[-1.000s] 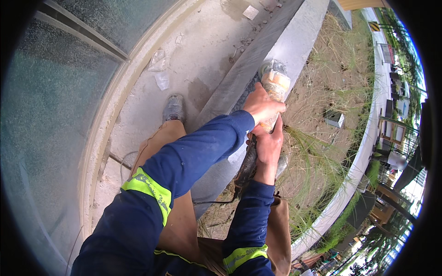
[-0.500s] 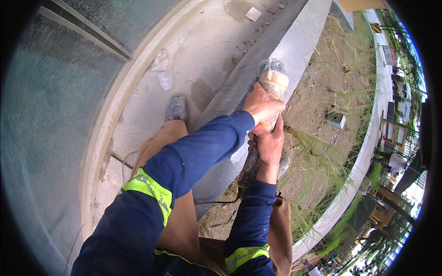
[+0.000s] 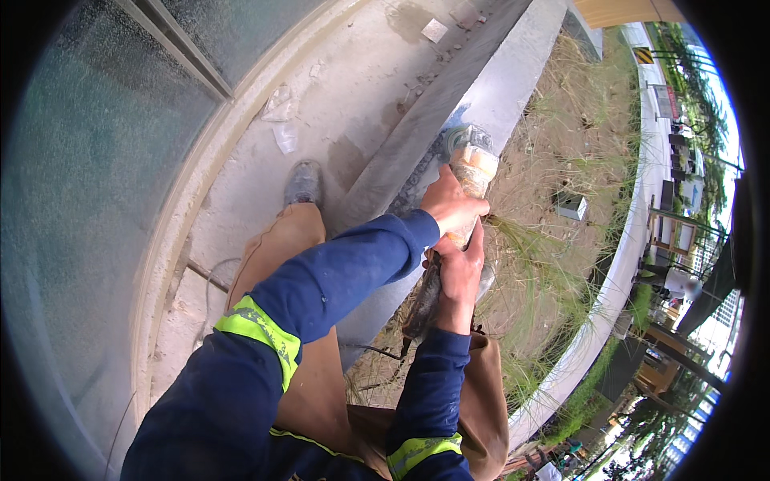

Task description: The person uses an angle grinder to smooth a concrete curb. They hold the tool with both hands and move it along the edge of the curb, generating dust.

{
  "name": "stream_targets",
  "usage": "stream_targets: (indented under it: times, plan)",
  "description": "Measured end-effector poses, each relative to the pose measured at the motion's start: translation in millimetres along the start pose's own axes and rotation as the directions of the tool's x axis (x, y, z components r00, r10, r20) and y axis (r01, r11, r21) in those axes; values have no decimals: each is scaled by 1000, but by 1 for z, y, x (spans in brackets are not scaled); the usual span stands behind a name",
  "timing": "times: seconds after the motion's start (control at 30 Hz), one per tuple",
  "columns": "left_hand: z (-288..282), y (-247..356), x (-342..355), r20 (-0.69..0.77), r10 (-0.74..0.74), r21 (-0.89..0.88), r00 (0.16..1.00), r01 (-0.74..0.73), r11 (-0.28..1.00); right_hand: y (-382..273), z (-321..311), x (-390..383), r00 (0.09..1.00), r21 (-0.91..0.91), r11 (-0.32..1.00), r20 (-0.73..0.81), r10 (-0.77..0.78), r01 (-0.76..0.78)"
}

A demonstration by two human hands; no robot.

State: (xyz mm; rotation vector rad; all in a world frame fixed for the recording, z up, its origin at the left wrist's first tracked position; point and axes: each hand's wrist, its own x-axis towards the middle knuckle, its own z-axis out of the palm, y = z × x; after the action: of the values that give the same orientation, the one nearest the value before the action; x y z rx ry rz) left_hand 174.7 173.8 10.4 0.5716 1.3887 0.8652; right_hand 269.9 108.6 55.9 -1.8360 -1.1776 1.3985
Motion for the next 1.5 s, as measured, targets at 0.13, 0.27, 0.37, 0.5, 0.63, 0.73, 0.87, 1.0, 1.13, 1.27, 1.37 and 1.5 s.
stream_targets:
  times: [0.13,0.27,0.37,0.5,0.63,0.73,0.87,1.0,1.13,1.27,1.37,1.5]
  plan:
    - [0,-13,10,-39,48,-18,998,-49,999,7,7,5,999,37,999,3,-35,35]
    - [-3,-10,13,-40,3,-55,999,-5,998,2,9,10,1000,23,1000,6,-14,13]
    - [-7,-8,25,-43,29,20,999,-28,999,-2,16,16,1000,-10,1000,-11,2,-2]
    - [-11,-2,26,-44,22,-40,999,-24,999,-2,16,27,1000,-51,999,-12,-14,14]
    - [-15,1,37,-15,28,-11,999,-28,1000,4,22,34,998,11,998,-26,-60,60]
    - [-14,5,40,-26,32,17,999,-32,999,14,25,44,986,25,989,-76,-147,149]
    - [-21,0,46,-17,23,-59,1000,-24,998,-4,29,39,998,-6,998,-15,-56,56]
    - [-18,19,38,38,-10,41,999,9,999,-7,30,38,995,82,994,-67,-69,74]
    - [-21,19,40,37,-35,-29,999,37,999,-6,23,44,994,53,993,-6,-106,106]
    - [-15,21,45,51,-7,22,999,6,1000,9,22,54,984,108,980,-77,-161,169]
    - [-13,15,47,13,-19,29,1000,18,999,2,25,47,991,99,987,-51,-120,125]
    - [-10,17,49,26,-15,33,1000,14,999,1,20,51,989,73,987,-53,-138,142]
